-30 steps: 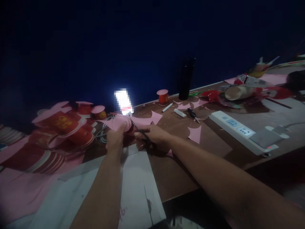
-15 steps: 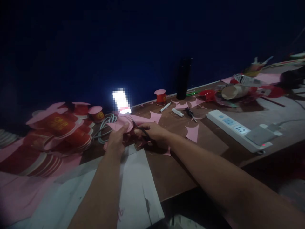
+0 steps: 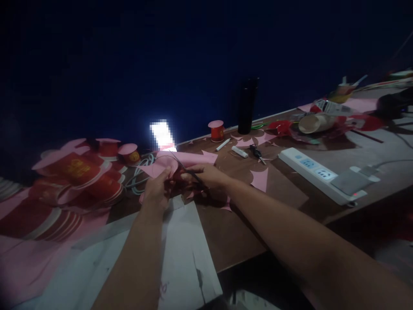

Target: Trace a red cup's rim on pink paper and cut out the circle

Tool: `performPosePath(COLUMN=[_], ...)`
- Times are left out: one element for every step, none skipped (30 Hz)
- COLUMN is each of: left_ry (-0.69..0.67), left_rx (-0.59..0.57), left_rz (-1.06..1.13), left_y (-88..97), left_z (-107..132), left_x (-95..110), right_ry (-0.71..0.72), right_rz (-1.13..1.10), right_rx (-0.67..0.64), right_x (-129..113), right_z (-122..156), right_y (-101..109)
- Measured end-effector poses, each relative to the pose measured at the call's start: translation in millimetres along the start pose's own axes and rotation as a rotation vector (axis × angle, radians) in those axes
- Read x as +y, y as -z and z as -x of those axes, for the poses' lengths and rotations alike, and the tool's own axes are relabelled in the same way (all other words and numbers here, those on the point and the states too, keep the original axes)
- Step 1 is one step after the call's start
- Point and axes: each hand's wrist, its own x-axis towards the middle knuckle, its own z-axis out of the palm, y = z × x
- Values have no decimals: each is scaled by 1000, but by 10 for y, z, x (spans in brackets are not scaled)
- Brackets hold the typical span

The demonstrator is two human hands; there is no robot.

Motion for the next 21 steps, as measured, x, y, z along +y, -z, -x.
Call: performPosePath(left_ry=[0, -2, -6, -6, -2, 3, 9, 17, 22, 22, 21, 22, 22, 20, 18, 17, 12, 7, 8, 13, 19], left_rx=[3, 3, 2, -1, -2, 1, 5, 6, 4, -1, -7, -13, -17, -19, -17, -16, -18, -21, -28, -42, -60], left_rz=[-1, 0, 3, 6, 4, 0, -4, -10, -12, -11, -9, -7, -5, -1, 3, 4, 6, 8, 11, 18, 29], left_y=[5, 10, 13, 14, 14, 13, 11, 10, 10, 12, 15, 19, 23, 28, 32, 36, 39, 42, 47, 53, 62], left_z=[-10, -20, -28, -34, -36, -37, -35, -33, -31, -30, -32, -35, -40, -47, -53, -60, -66, -71, -76, -83, -92], left_x=[-7, -12, -16, -18, -18, -15, -11, -6, -1, 2, 4, 3, -1, -6, -14, -22, -29, -35, -38, -38, -34], right_ry=[2, 8, 14, 18, 20, 22, 22, 22, 20, 16, 9, 0, -6, -10, -11, -10, -7, -1, 7, 14, 20], right_rz=[-7, -10, -11, -5, 12, 44, 88, 136, 184, 224, 251, 267, 276, 283, 288, 290, 289, 283, 269, 252, 240], right_rx=[0, -2, -3, -5, -4, 1, 13, 33, 49, 61, 70, 76, 84, 93, 101, 103, 99, 92, 81, 70, 63], right_x=[-5, -7, -8, -10, -14, -24, -38, -57, -79, -102, -124, -142, -156, -163, -164, -159, -147, -131, -112, -91, -70], right_z=[2, 1, -3, -8, -12, -14, -13, -8, 0, 9, 18, 27, 33, 36, 35, 31, 23, 13, 2, -10, -21], right_y=[-3, -2, 3, 10, 18, 26, 34, 39, 41, 40, 38, 33, 29, 25, 23, 24, 29, 36, 46, 56, 67])
